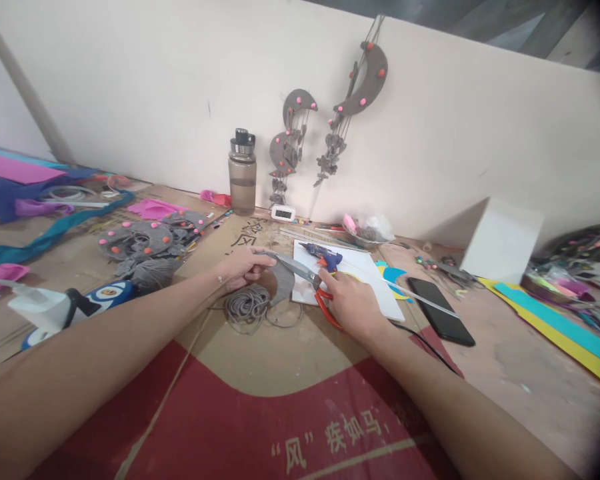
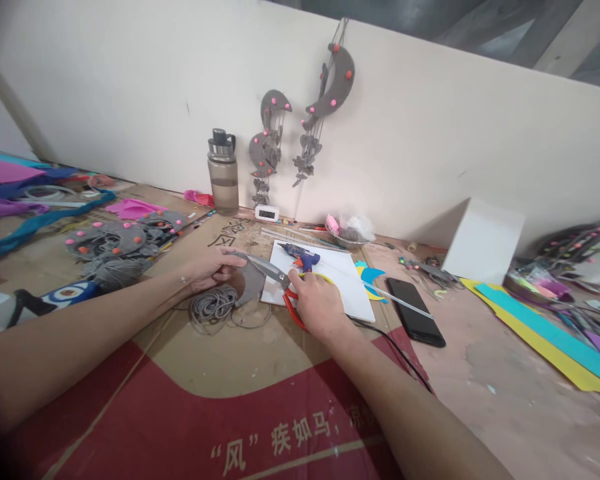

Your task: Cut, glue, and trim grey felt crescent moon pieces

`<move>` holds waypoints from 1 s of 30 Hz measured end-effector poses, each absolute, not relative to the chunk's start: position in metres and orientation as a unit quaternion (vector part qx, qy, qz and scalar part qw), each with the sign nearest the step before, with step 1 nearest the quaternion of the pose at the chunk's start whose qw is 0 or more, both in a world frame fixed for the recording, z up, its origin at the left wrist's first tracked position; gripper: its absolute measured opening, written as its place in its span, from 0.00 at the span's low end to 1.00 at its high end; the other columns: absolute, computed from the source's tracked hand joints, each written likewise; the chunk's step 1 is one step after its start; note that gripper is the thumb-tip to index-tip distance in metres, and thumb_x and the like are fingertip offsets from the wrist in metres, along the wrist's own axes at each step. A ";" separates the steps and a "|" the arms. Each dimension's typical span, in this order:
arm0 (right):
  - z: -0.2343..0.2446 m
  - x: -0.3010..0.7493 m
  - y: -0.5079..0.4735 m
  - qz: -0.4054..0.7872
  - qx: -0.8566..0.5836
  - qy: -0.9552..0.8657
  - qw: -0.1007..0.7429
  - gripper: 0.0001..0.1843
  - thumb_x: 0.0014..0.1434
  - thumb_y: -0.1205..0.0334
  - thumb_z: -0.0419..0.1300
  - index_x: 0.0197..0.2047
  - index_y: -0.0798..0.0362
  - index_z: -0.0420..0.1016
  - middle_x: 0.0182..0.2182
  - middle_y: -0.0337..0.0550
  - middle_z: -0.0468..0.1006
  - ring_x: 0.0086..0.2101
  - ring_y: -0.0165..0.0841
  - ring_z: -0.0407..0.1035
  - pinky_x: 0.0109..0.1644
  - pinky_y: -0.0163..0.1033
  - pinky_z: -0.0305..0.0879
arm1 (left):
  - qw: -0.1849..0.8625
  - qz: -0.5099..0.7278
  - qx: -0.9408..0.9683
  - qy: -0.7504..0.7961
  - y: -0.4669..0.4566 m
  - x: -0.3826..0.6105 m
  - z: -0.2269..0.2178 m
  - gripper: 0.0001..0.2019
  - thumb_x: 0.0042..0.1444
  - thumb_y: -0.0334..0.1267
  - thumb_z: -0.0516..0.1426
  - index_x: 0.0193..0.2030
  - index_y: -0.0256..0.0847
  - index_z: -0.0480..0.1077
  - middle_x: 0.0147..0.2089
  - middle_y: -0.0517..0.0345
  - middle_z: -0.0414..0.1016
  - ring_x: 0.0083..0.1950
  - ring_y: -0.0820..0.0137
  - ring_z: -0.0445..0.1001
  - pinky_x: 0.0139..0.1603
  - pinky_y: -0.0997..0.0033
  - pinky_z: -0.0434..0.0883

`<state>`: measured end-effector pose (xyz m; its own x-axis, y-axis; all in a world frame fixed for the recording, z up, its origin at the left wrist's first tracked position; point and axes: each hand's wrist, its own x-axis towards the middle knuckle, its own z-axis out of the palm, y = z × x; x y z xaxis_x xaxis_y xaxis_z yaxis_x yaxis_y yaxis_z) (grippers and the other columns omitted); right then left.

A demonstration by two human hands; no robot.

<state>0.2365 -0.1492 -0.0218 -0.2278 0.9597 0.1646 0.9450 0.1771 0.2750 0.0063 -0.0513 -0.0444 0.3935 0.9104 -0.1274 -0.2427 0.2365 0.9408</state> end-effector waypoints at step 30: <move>-0.022 0.237 -0.150 0.171 0.621 0.765 0.021 0.26 0.59 0.70 0.53 0.60 0.49 0.61 0.44 0.47 0.76 0.43 0.39 0.71 0.36 0.37 0.59 | 0.697 0.418 0.452 0.369 -0.050 0.006 -0.044 0.10 0.42 0.25 0.63 0.21 0.34 0.65 0.17 0.67 0.56 0.15 0.85 0.49 0.12 0.85 0.41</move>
